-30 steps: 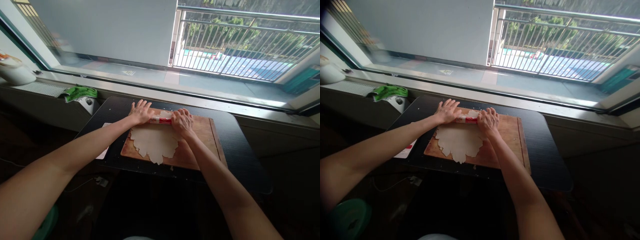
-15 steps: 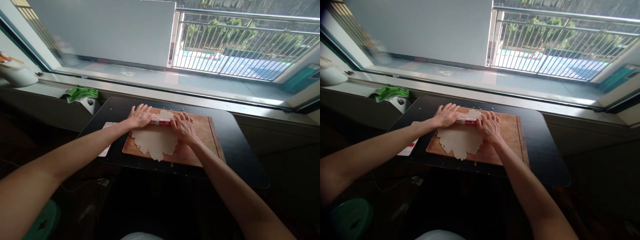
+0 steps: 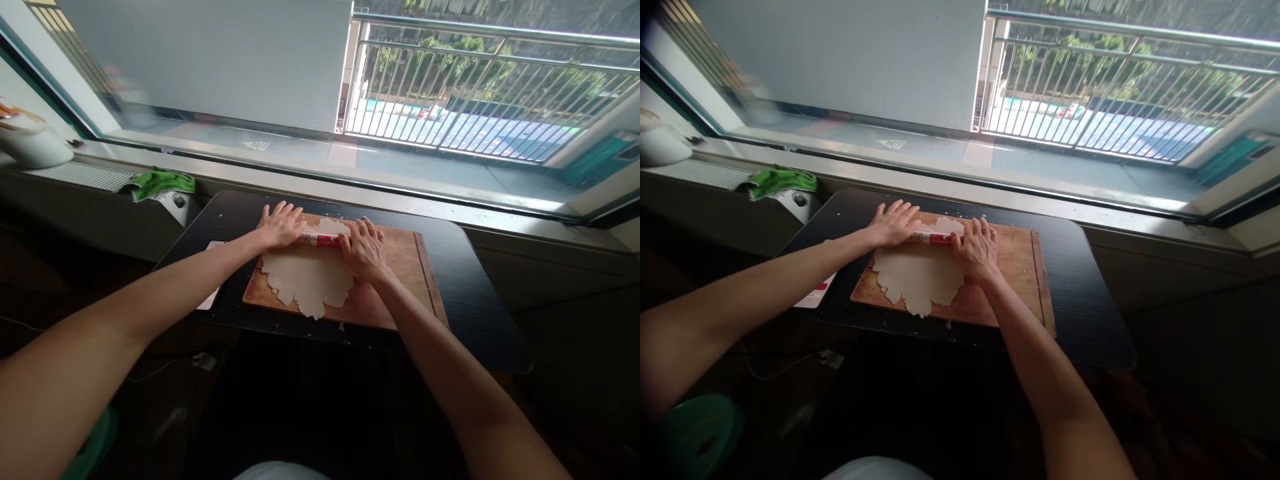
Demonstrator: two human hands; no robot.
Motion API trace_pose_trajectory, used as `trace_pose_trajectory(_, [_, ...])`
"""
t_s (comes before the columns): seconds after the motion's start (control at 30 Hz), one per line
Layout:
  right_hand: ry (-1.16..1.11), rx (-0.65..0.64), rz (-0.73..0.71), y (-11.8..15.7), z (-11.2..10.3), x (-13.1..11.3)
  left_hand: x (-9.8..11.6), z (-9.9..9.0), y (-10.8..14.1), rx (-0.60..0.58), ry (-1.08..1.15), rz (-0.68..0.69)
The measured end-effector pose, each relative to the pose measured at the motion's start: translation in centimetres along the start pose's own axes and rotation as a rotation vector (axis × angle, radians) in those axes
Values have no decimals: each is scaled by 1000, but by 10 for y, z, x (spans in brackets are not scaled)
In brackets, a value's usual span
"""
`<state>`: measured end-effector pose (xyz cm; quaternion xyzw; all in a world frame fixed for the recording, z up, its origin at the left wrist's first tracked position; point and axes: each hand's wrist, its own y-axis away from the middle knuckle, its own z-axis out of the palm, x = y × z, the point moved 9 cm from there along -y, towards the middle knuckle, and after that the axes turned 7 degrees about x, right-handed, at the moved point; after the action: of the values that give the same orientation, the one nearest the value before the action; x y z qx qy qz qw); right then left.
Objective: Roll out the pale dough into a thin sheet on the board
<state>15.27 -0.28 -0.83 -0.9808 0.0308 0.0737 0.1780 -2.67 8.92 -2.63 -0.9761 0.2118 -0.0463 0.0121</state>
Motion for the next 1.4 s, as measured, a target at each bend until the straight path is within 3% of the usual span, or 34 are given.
trace_pose_trajectory(0.13, [34,-95,108,-19,5,3,-7,-6,-14,25,1,-114])
trace_pose_trajectory(0.33, [-12,-12,-66,15,-2,-3,10,-1,17,7,-9,105])
trace_pose_trajectory(0.53, [33,-65,86,-14,6,4,-4,-7,-12,-17,5,-89])
trace_pose_trajectory(0.7, [21,-48,-119,30,1,-1,12,-2,26,-31,-21,126])
trace_pose_trajectory(0.77, [20,-40,-149,38,0,0,15,-3,31,-2,-20,163])
trace_pose_trajectory(0.93, [37,-104,50,-9,7,9,-2,-8,-14,23,23,-66])
trace_pose_trajectory(1.0, [29,-103,55,-16,7,6,-4,-9,-20,40,37,-104])
trace_pose_trajectory(1.07, [13,-57,-8,-4,3,1,0,-10,-8,82,38,-65])
trace_pose_trajectory(1.23, [-2,22,-118,53,-10,1,10,-17,56,258,-3,-28])
trace_pose_trajectory(1.3, [-36,-5,-139,58,-13,1,14,-17,73,269,-7,-59])
trace_pose_trajectory(1.4, [-64,10,-98,43,-18,2,28,-17,80,274,-3,-14])
